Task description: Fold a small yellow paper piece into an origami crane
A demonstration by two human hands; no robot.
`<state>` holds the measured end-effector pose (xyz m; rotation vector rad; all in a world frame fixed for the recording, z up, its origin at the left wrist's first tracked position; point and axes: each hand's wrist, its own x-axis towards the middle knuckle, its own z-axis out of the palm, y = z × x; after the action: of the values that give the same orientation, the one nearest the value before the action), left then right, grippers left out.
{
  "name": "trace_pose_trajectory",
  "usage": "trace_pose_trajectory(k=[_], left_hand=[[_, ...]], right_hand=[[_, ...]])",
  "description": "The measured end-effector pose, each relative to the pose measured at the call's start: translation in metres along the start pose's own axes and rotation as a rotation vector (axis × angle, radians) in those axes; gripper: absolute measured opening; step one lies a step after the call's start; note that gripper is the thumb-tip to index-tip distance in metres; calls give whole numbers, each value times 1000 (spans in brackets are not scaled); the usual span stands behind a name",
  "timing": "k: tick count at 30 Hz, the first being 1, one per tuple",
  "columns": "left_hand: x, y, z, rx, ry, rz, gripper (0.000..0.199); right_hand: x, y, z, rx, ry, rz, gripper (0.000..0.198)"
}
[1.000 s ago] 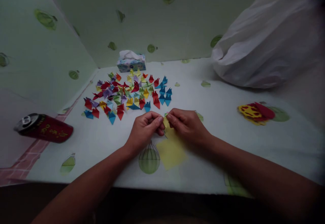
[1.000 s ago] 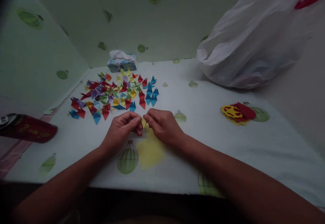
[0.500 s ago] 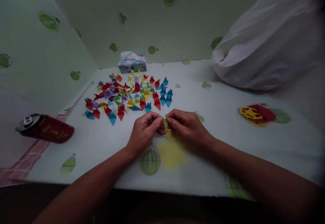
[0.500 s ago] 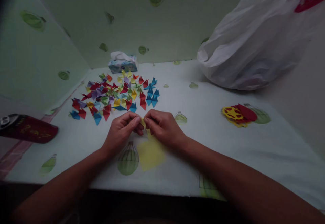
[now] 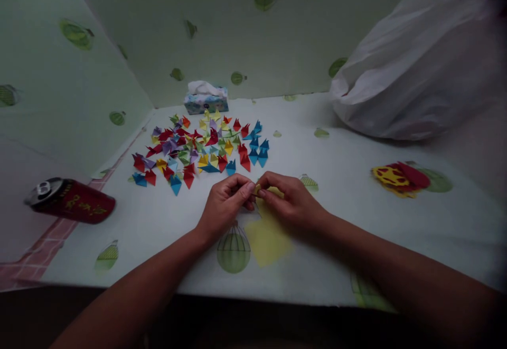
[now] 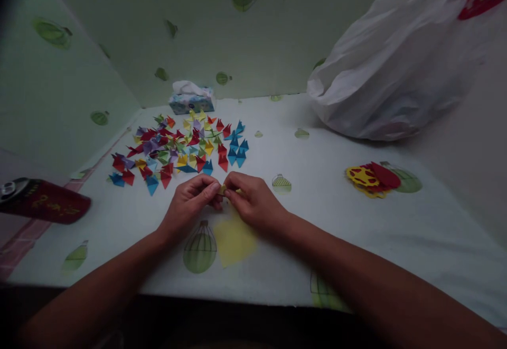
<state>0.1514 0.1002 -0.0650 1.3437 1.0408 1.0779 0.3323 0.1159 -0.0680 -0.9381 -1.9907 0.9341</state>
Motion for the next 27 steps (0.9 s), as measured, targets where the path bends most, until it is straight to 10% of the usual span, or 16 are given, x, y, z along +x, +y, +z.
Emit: trace_pose_trajectory(k=[27], left_hand=[[0, -2, -1, 177, 17, 64, 18]], right_hand=[[1, -1, 1, 28, -35, 91, 21]])
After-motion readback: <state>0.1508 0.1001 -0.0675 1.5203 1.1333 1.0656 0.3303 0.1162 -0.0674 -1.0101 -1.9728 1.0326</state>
